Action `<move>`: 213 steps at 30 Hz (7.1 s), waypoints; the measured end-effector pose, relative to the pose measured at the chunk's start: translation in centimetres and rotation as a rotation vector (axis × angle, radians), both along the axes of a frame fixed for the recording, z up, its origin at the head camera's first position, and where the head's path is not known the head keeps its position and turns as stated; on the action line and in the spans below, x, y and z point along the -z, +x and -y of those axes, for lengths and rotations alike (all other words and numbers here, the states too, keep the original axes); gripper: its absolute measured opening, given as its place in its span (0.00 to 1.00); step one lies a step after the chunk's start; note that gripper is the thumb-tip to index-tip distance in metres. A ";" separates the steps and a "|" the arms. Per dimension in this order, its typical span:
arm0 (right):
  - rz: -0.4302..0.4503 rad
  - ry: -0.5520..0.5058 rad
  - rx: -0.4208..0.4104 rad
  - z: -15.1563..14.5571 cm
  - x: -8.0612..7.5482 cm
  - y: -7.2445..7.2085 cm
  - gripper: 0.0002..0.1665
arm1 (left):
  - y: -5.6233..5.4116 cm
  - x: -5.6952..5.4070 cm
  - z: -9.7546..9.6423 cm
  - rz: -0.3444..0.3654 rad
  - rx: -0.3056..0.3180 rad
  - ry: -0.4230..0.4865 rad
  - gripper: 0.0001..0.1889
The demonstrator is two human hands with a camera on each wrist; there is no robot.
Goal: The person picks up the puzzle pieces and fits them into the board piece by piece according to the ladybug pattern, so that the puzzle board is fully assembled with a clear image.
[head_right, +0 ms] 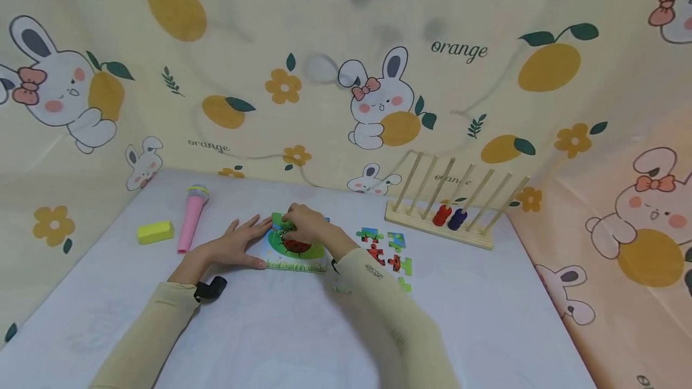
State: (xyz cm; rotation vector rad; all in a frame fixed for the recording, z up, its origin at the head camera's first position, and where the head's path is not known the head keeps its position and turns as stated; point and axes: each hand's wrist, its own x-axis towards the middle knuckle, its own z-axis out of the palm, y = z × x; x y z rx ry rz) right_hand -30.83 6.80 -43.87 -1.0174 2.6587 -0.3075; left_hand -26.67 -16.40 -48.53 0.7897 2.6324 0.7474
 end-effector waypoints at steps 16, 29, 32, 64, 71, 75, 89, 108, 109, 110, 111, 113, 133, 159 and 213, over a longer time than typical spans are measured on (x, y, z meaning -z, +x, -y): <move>0.157 0.250 -0.065 -0.6 -0.1 2.5 0.48 | 0.2 -0.3 0.0 0.003 0.016 0.023 0.53; 0.173 0.215 -0.095 -0.6 -0.1 1.7 0.48 | 0.2 -0.2 0.1 -0.003 0.013 0.028 0.53; 0.178 0.212 -0.086 -0.5 -0.1 1.7 0.48 | 0.2 -0.2 0.1 -0.004 0.015 0.031 0.53; 0.088 -0.163 0.212 -13.4 -0.2 -1.1 0.21 | 0.0 0.0 0.0 -0.016 0.021 0.020 0.54; 0.105 -0.188 0.261 -17.2 0.7 -1.5 0.20 | 0.1 0.1 0.1 -0.002 0.015 0.017 0.54; 0.145 -0.186 0.278 -17.7 0.7 -1.2 0.22 | 0.0 0.2 0.1 0.004 0.002 0.010 0.54; 0.181 -0.148 0.296 -17.8 0.6 -1.2 0.27 | 0.1 -0.1 0.0 0.002 0.009 0.022 0.54; 0.095 -0.226 0.274 -17.9 0.9 -1.2 0.15 | 0.2 -0.2 0.0 0.006 0.011 0.031 0.53; 0.090 -0.237 0.271 -18.0 1.0 -1.2 0.13 | 0.2 -0.2 0.0 0.004 0.012 0.030 0.54; 0.089 -0.250 0.267 -18.0 1.0 -1.3 0.11 | 0.2 -0.2 0.0 0.005 0.012 0.028 0.54; 0.085 -0.261 0.263 -18.1 1.0 -1.4 0.09 | 0.2 -0.3 0.0 0.006 0.011 0.024 0.54; 0.085 -0.289 0.257 -18.1 1.0 -1.6 0.07 | 0.2 -0.3 -0.1 0.006 0.009 0.018 0.54; 0.149 -0.430 0.123 -7.8 1.0 -3.3 0.06 | 0.1 0.0 -0.1 0.014 -0.015 0.012 0.55; 0.101 -0.369 0.167 -2.9 1.5 -3.4 0.04 | -0.4 0.2 -0.2 0.017 -0.006 0.009 0.55; -0.134 -0.077 0.187 -0.9 2.3 -2.5 0.17 | -0.1 0.3 0.0 0.015 -0.022 0.004 0.55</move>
